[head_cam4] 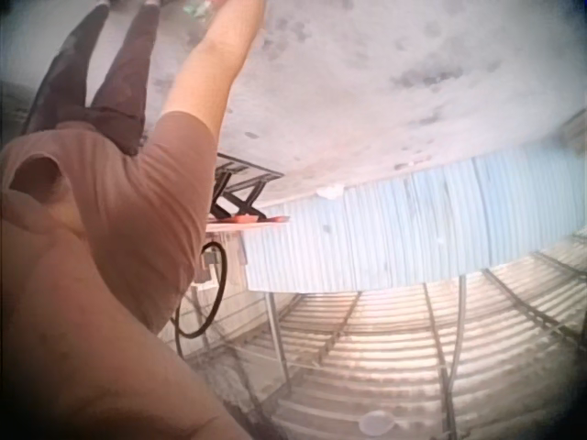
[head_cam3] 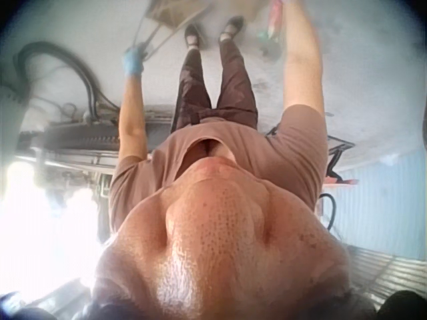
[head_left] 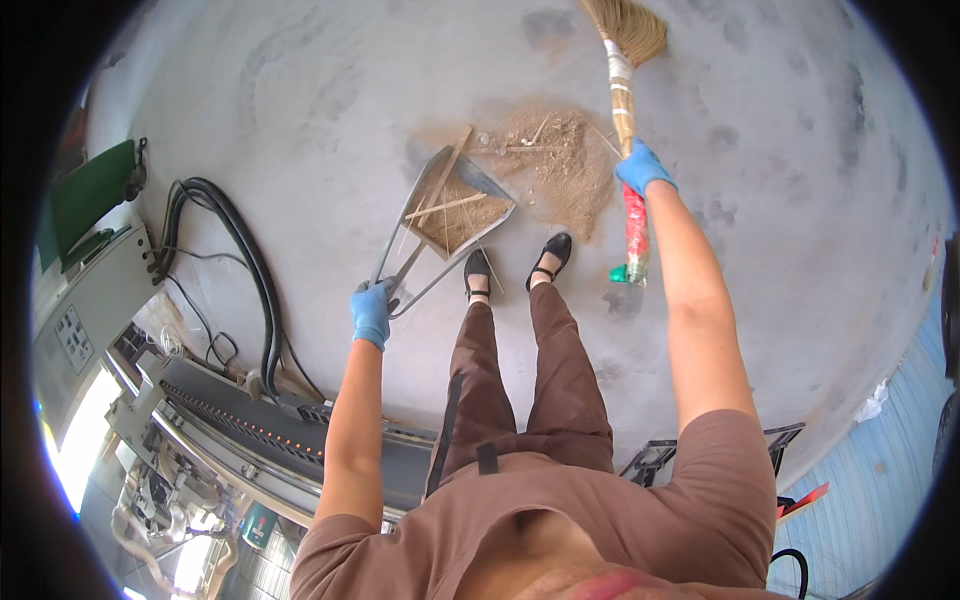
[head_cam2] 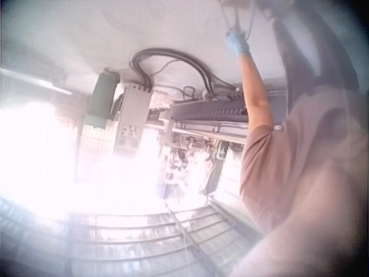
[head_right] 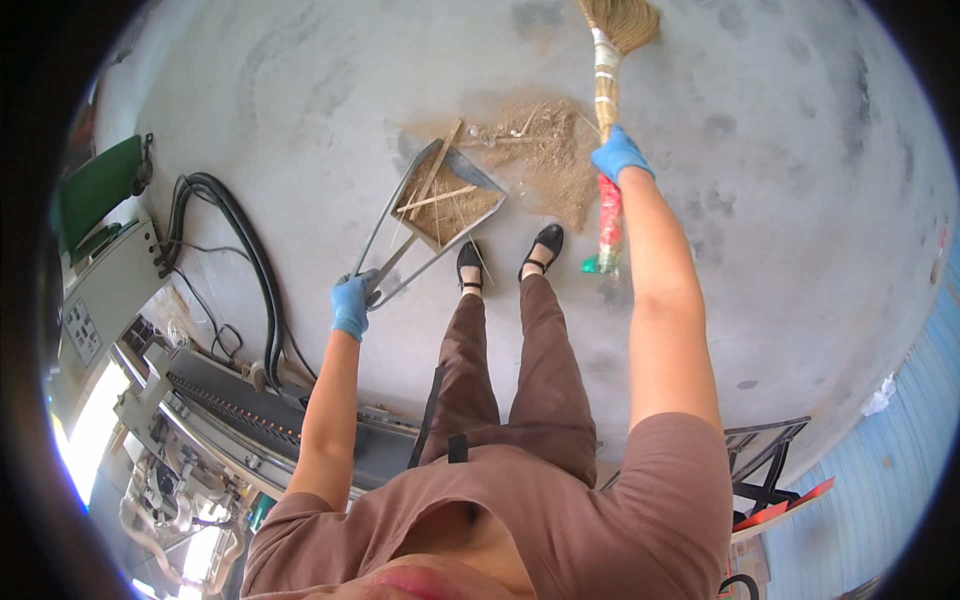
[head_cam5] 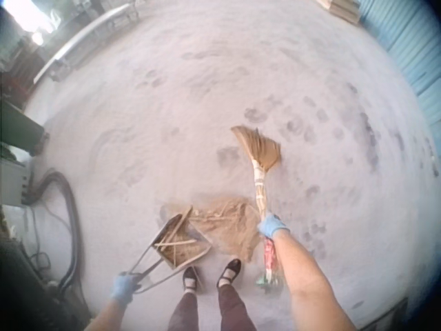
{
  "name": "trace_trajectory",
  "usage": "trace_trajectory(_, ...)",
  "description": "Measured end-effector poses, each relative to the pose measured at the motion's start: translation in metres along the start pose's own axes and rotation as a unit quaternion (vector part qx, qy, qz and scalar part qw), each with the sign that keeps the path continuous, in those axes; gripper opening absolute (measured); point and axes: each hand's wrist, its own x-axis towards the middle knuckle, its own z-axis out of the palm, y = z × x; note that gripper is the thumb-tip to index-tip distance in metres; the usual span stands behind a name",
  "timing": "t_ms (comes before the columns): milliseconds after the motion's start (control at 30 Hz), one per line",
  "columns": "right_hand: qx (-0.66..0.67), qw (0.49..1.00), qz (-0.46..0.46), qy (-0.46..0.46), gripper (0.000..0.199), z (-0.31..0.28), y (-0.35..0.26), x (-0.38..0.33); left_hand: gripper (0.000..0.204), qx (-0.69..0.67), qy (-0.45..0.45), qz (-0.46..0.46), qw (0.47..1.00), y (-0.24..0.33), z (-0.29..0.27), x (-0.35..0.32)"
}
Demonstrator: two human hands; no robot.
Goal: The person sweeps sawdust and debris on a concrete floor using a broom and dustpan. They gather the debris into piles and sweep it into the dustpan, then walk to a larger pile to add the collected debris.
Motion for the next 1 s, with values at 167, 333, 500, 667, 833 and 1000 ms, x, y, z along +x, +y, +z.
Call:
trace_trajectory(167,-0.134,0.986,-0.016,-0.098,0.070,0.064,0.031,-0.084,0.021,0.024,-0.028,-0.016,0.999,-0.010,-0.022,-0.007)
trace_trajectory(333,-0.167,0.975,0.006,-0.143,0.081,0.052,0.057,-0.214,0.019,0.031,-0.028,-0.026,0.999,-0.022,-0.054,-0.019)
trace_trajectory(500,-0.188,0.976,-0.019,-0.110,0.079,0.023,0.031,-0.270,0.013,0.043,-0.018,-0.034,0.998,-0.028,-0.088,-0.029)
trace_trajectory(667,-0.252,0.954,-0.161,-0.034,0.074,0.017,-0.019,-0.187,0.012,0.022,-0.011,-0.006,1.000,-0.042,-0.115,-0.040)
trace_trajectory(833,-0.317,0.922,-0.221,-0.008,0.055,0.062,-0.105,-0.072,0.014,-0.004,0.007,-0.002,1.000,-0.065,-0.137,-0.053)
trace_trajectory(1000,-0.327,0.936,-0.124,-0.048,0.043,0.085,-0.059,-0.074,0.012,-0.042,0.012,0.011,0.999,-0.080,-0.154,-0.054)
